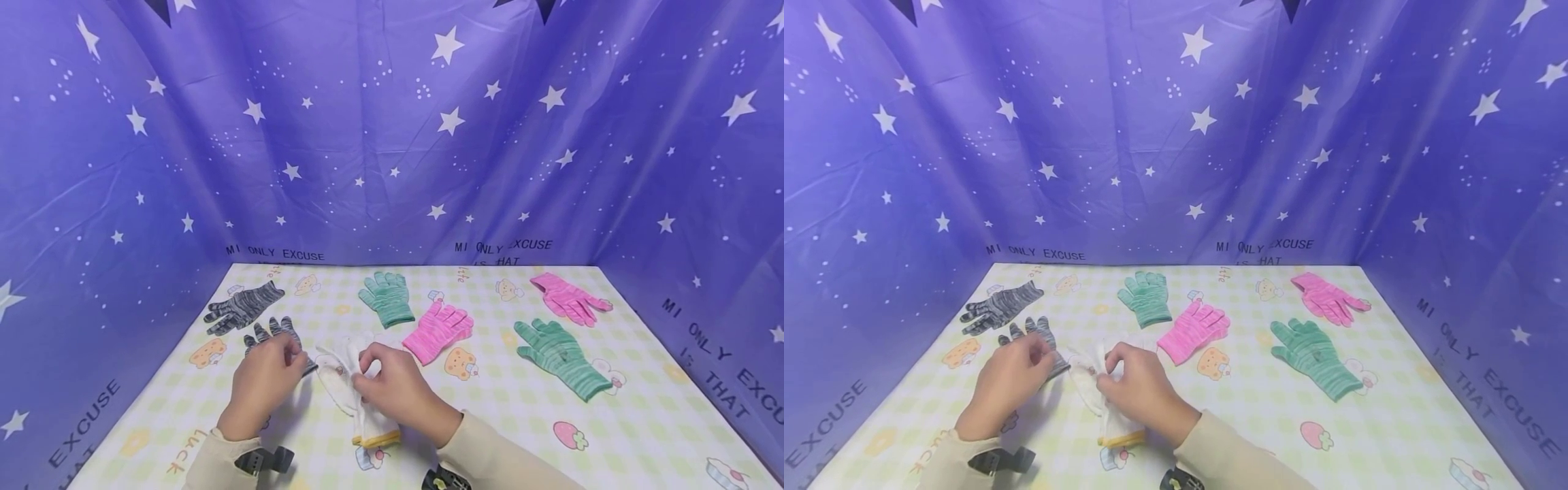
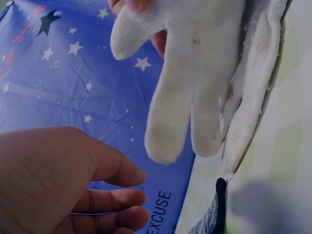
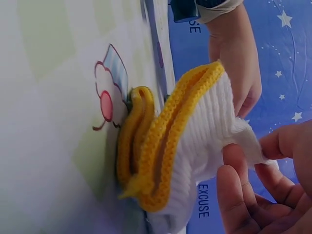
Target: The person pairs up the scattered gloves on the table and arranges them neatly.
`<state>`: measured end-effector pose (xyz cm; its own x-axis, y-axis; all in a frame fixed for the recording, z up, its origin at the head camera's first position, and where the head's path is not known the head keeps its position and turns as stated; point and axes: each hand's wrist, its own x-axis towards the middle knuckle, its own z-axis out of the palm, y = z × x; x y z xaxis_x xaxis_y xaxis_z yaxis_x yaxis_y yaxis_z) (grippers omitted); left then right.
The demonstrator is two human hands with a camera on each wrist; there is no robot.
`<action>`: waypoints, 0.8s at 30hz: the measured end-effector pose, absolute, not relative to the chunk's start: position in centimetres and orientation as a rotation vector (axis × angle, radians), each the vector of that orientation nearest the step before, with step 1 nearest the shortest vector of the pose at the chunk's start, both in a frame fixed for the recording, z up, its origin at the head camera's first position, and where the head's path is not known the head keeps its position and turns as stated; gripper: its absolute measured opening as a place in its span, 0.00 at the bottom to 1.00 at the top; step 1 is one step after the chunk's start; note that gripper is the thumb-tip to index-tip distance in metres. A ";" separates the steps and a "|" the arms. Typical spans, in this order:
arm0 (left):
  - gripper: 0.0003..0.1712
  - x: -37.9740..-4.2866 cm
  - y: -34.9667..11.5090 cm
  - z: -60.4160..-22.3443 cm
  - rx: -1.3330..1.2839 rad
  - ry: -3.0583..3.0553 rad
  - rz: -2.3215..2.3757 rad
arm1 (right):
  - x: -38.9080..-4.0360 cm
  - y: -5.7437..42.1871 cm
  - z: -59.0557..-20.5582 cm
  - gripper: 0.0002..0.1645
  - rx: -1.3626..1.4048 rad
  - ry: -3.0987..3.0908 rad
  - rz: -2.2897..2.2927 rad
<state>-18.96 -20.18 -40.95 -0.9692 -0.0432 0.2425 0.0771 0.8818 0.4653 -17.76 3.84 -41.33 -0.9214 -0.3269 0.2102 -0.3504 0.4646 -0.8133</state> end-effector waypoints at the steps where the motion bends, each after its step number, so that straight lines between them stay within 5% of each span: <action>1: 0.02 -18.9 -20.2 -40.9 -0.022 -2.808 -0.710 | -17.8 3.7 -41.4 0.08 0.625 -2.670 1.478; 24: 0.08 -19.3 -20.7 -41.7 -0.066 -3.033 -0.718 | -18.1 3.8 -42.1 0.10 0.813 -2.805 1.371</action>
